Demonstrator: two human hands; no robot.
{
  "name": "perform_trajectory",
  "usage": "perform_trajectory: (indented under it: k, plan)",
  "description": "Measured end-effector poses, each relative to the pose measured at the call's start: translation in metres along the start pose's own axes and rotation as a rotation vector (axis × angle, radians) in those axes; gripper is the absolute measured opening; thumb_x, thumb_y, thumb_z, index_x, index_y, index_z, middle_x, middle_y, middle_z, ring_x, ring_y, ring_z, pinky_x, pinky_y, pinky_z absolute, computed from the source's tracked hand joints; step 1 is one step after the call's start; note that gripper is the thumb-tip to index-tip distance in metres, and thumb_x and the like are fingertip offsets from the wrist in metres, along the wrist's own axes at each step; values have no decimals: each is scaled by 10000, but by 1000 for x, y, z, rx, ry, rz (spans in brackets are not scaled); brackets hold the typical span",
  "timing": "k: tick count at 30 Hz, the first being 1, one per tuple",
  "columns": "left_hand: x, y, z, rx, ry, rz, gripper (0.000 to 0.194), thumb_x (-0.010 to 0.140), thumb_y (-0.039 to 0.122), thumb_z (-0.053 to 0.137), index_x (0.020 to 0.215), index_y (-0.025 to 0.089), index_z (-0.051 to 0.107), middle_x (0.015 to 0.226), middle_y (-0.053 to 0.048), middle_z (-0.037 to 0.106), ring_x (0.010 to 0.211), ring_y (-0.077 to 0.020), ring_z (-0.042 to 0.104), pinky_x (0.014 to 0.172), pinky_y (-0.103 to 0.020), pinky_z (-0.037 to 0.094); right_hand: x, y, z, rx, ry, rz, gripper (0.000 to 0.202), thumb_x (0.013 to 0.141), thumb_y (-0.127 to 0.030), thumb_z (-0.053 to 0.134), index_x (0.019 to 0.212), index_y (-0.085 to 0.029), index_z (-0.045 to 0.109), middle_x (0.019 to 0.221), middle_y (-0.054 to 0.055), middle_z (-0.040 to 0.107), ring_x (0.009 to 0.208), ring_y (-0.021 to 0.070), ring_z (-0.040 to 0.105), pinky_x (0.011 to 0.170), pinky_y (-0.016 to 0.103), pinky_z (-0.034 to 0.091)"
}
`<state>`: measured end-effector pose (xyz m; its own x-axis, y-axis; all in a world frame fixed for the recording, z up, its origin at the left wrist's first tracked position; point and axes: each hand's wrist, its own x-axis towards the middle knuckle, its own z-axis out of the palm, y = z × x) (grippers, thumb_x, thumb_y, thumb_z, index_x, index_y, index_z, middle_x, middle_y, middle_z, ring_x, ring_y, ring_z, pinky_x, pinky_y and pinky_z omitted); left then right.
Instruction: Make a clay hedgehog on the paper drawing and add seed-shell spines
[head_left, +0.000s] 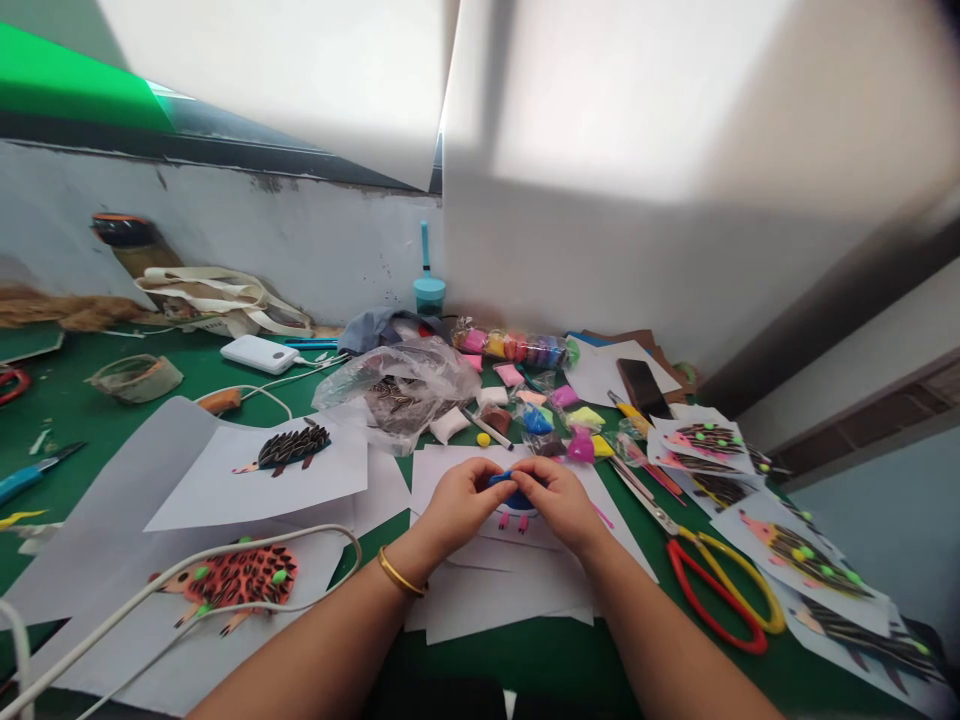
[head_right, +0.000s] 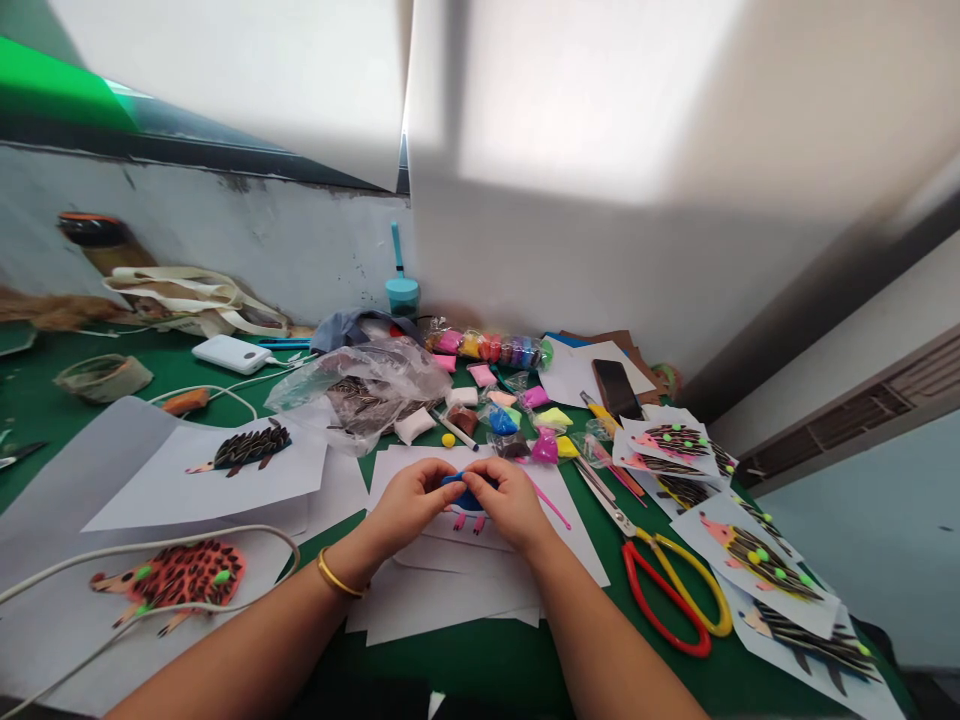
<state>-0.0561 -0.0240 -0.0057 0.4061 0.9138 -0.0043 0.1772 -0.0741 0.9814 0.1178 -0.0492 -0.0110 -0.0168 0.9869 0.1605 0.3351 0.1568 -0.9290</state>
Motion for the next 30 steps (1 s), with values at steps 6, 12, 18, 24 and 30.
perform_trajectory:
  k: [6, 12, 18, 24, 30]
  plan:
    - [3, -3, 0, -209, 99, -67, 373, 753, 526, 672, 813, 159, 651, 747, -17, 572, 697, -182, 603, 534, -293, 575, -2, -1, -3, 96, -17, 33, 436, 919, -555, 499, 1003, -193, 728, 1024, 89, 724, 999, 255, 645, 883, 387, 490]
    - [2, -9, 0, -171, 108, -30, 423, 857, 535, 585, 1079, 186, 675, 908, -53, 619, 764, -186, 610, 545, -287, 591, 1, 1, -1, 52, 2, 89, 307, 800, -469, 639, 821, -170, 706, 792, 48, 691, 746, 205, 614, 679, 320, 480]
    - [-1, -7, -5, 55, 95, 99, 324, 843, 492, 643, 914, 204, 773, 1153, -108, 549, 874, -207, 638, 544, -248, 585, -2, -2, -1, 43, -27, 66, 286, 823, -452, 629, 829, -181, 716, 807, 46, 699, 773, 210, 619, 706, 330, 479]
    - [4, -9, -4, -130, 147, 14, 339, 775, 496, 706, 841, 166, 748, 997, -86, 612, 737, -189, 651, 501, -279, 581, -3, 2, -1, 247, 34, 118, 415, 896, -556, 551, 1109, -210, 639, 874, 33, 677, 789, 187, 611, 713, 314, 477]
    - [3, -5, -4, -172, 99, -107, 449, 800, 458, 686, 1160, 190, 706, 1036, -85, 700, 803, -215, 664, 572, -314, 589, 1, 6, 1, 331, -29, 161, 356, 731, -496, 762, 852, -188, 630, 782, 8, 652, 719, 163, 592, 676, 295, 467]
